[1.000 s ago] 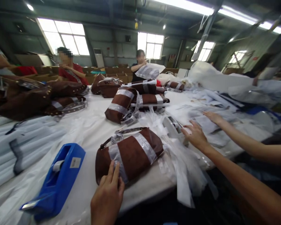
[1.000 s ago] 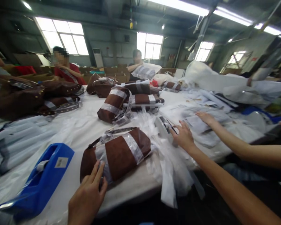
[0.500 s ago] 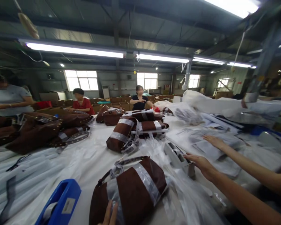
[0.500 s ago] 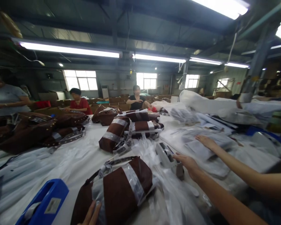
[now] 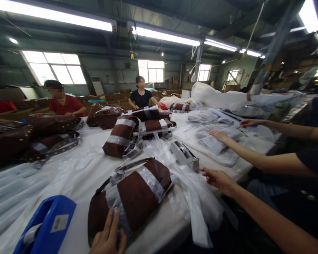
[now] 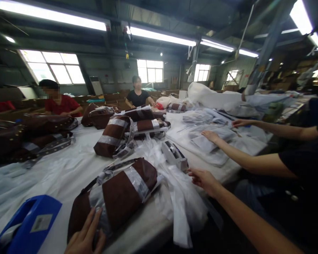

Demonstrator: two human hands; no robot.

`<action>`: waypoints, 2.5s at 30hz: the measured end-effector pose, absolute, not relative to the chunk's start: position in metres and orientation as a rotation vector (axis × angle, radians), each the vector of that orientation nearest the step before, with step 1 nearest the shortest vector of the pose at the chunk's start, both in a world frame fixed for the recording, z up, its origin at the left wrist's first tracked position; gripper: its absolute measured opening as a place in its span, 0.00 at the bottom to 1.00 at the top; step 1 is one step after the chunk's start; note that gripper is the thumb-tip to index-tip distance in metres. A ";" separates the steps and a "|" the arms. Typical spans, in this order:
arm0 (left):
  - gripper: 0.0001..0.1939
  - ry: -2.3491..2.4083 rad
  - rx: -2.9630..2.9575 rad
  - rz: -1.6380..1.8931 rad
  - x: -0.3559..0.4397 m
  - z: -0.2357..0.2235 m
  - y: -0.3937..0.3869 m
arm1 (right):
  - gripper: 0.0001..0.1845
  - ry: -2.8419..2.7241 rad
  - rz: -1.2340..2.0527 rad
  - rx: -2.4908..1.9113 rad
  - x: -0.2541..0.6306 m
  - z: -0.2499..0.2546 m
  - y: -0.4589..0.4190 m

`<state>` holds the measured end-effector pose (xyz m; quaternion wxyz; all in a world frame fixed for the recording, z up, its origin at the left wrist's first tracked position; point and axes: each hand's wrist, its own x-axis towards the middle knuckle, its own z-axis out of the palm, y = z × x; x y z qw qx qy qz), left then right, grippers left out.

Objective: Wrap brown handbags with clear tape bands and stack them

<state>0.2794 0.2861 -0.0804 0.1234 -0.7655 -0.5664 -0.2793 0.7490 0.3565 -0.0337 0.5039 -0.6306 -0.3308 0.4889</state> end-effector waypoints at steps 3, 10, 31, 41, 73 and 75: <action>0.32 -1.656 -2.288 -0.748 0.280 -0.073 0.283 | 0.14 -0.859 1.110 -1.574 0.749 -0.046 0.362; 0.19 -1.509 -2.351 -0.542 0.279 -0.074 0.278 | 0.17 -1.082 0.856 -1.723 0.764 -0.049 0.375; 0.25 -1.976 -1.981 -0.569 0.309 -0.056 0.264 | 0.13 -2.772 0.155 -0.862 0.639 0.075 0.360; 0.28 -2.075 -1.982 -0.652 0.311 -0.060 0.262 | 0.16 -3.127 0.296 -0.196 0.447 0.067 0.435; 0.25 -2.074 -1.971 -0.957 0.312 -0.076 0.258 | 0.30 -2.961 0.320 -0.400 0.415 -0.005 0.461; 0.20 -2.043 -1.987 -1.078 0.310 -0.074 0.254 | 0.31 -2.934 0.261 -0.544 0.428 -0.012 0.454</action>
